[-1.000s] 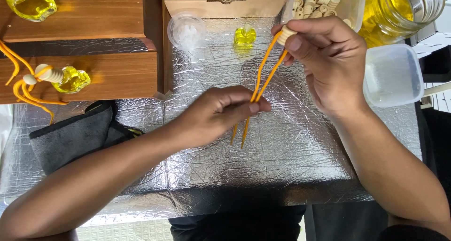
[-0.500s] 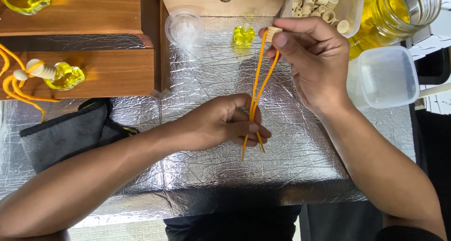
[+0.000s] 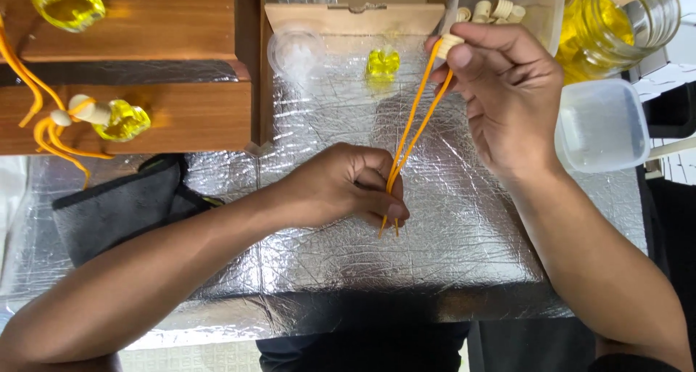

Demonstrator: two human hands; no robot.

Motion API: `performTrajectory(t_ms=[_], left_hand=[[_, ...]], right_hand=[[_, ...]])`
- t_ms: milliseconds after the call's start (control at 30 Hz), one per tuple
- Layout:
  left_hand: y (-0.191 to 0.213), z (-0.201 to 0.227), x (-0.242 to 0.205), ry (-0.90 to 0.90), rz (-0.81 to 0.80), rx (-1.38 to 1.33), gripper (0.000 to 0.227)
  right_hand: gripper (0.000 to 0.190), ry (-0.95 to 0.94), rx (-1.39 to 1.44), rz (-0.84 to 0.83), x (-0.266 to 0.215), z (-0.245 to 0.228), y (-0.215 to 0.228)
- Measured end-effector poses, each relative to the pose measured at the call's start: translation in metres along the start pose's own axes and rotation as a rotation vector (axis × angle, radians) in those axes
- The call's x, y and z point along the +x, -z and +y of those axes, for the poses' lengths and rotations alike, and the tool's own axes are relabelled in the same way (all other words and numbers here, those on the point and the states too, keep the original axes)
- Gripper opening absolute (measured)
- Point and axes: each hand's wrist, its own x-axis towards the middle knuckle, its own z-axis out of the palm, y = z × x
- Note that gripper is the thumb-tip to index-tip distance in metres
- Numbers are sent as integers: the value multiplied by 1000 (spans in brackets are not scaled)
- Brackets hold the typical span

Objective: Assembling small perfume bottles by threading cords through wooden caps and attaching them to the bottles.

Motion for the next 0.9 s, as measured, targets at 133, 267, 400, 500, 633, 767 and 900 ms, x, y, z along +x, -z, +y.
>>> performTrajectory(t_ms=[133,267,400,500,633,767,900], left_hand=[[3,-9,0,-38,-37,12,13],[3,-6,-2,-101,-91,77,10],[-1,1,-5,-30,-63,100,15],[-4,4,-6,44,-29,65,13],[-4,4,-6,34,-48,31,9],[-3,1,-7,-55,-75,152,13],[-4,2,-8,-94,-66,185,16]], right_hand=[[18,-10,14,8,0,-4,2],[19,-32,8,16,0,-5,2],[19,-14,2,10,0,-6,4],[21,-18,-37,33,2,-10,2],[20,-12,1,30,2,-7,6],[22,0,-52,17,1,-8,5],[21,-2,-55,20,1,-10,4]])
